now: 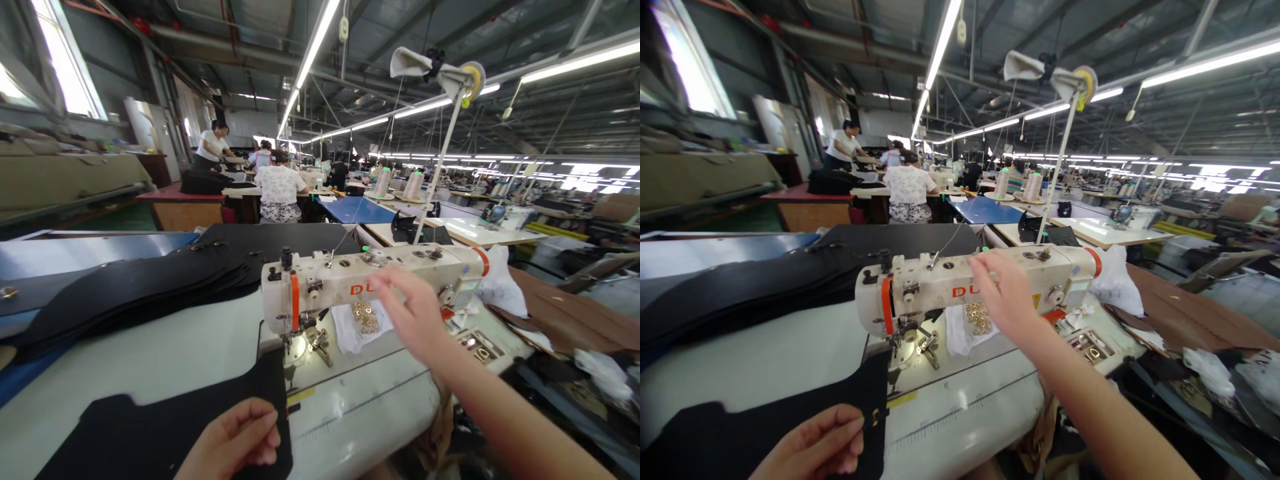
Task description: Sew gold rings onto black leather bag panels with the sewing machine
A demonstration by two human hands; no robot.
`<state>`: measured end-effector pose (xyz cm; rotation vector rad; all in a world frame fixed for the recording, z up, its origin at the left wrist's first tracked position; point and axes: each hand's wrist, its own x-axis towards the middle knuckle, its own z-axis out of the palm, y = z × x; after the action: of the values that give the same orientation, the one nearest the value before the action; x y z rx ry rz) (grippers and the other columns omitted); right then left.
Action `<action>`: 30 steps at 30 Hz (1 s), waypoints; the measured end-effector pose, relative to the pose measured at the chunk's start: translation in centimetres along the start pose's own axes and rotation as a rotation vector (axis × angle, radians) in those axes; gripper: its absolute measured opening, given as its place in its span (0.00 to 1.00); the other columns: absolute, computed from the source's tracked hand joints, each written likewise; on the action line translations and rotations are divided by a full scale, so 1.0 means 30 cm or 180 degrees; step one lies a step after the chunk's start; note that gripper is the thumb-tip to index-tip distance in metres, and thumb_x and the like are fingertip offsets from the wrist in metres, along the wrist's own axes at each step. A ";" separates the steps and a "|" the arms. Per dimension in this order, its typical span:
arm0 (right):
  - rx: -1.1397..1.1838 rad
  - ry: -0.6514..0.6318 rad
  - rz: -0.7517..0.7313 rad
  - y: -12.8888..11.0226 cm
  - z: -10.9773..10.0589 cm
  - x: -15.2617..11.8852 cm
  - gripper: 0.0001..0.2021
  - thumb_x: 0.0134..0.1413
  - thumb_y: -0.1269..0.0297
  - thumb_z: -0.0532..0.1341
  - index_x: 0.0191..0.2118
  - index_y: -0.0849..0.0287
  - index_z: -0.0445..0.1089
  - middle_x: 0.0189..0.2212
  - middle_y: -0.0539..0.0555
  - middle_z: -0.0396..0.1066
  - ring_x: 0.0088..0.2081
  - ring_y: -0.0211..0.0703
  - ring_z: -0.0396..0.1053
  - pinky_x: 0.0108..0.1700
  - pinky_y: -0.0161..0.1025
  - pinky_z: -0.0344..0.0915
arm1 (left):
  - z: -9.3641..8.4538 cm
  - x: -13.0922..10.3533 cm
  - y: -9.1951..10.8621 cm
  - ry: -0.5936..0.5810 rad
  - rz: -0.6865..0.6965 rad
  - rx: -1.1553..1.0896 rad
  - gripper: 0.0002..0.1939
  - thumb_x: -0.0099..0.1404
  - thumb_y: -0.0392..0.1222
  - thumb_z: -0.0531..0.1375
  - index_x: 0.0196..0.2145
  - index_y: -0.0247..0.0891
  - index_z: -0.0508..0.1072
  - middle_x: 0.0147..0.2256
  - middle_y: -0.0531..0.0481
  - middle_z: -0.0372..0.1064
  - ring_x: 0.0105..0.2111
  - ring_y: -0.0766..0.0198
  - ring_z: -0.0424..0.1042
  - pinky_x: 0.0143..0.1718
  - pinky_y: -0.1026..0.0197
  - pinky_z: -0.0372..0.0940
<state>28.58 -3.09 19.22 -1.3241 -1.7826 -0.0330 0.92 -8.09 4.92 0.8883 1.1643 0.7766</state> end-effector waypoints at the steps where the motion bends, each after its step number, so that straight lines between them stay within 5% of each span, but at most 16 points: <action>1: 0.0390 -0.0093 -0.0093 -0.028 0.029 -0.071 0.12 0.61 0.62 0.53 0.34 0.59 0.72 0.32 0.53 0.73 0.37 0.42 0.69 0.41 0.38 0.62 | 0.000 0.008 -0.003 -0.0069 0.0011 0.0012 0.23 0.39 0.58 0.70 0.22 0.36 0.72 0.19 0.53 0.70 0.19 0.67 0.66 0.24 0.66 0.62; 3: 0.1048 -0.0632 -0.0023 -0.076 0.114 -0.215 0.07 0.58 0.66 0.57 0.37 0.58 0.73 0.33 0.52 0.72 0.37 0.40 0.68 0.41 0.37 0.63 | 0.006 0.017 -0.006 -0.0190 0.0055 0.0052 0.24 0.39 0.59 0.70 0.22 0.36 0.72 0.19 0.53 0.70 0.19 0.68 0.66 0.24 0.66 0.62; 6: 0.1771 -0.1268 0.0697 -0.117 0.262 -0.390 0.08 0.50 0.70 0.60 0.37 0.58 0.74 0.32 0.52 0.72 0.33 0.39 0.69 0.37 0.35 0.64 | 0.027 0.003 -0.001 -0.0187 0.0156 0.0118 0.22 0.43 0.57 0.69 0.25 0.35 0.71 0.20 0.52 0.71 0.20 0.67 0.68 0.26 0.65 0.62; 11: 0.2748 -0.1483 0.1841 -0.126 0.404 -0.489 0.05 0.46 0.65 0.62 0.30 0.59 0.74 0.24 0.50 0.72 0.28 0.39 0.69 0.33 0.35 0.64 | 0.062 -0.053 0.020 -0.0048 0.0215 0.0237 0.19 0.47 0.54 0.66 0.26 0.34 0.71 0.21 0.51 0.72 0.21 0.66 0.69 0.27 0.64 0.62; 24: 0.3844 -0.1434 0.3019 -0.116 0.432 -0.472 0.18 0.29 0.55 0.73 0.25 0.62 0.73 0.18 0.48 0.71 0.22 0.34 0.68 0.27 0.32 0.63 | 0.037 -0.035 -0.002 0.0063 0.0113 -0.0336 0.26 0.46 0.62 0.66 0.27 0.34 0.72 0.21 0.50 0.74 0.21 0.67 0.70 0.25 0.66 0.62; 30: 0.4153 -0.1366 0.3295 -0.133 0.437 -0.470 0.19 0.26 0.56 0.74 0.24 0.63 0.72 0.19 0.50 0.73 0.21 0.33 0.67 0.26 0.30 0.61 | 0.045 -0.022 -0.012 -0.0106 -0.0076 -0.0572 0.22 0.42 0.50 0.72 0.31 0.34 0.75 0.24 0.52 0.73 0.22 0.72 0.68 0.28 0.69 0.64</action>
<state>17.76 -9.01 3.90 -1.0392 -0.7785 1.7381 2.11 -9.07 5.09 0.7341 1.0562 0.8302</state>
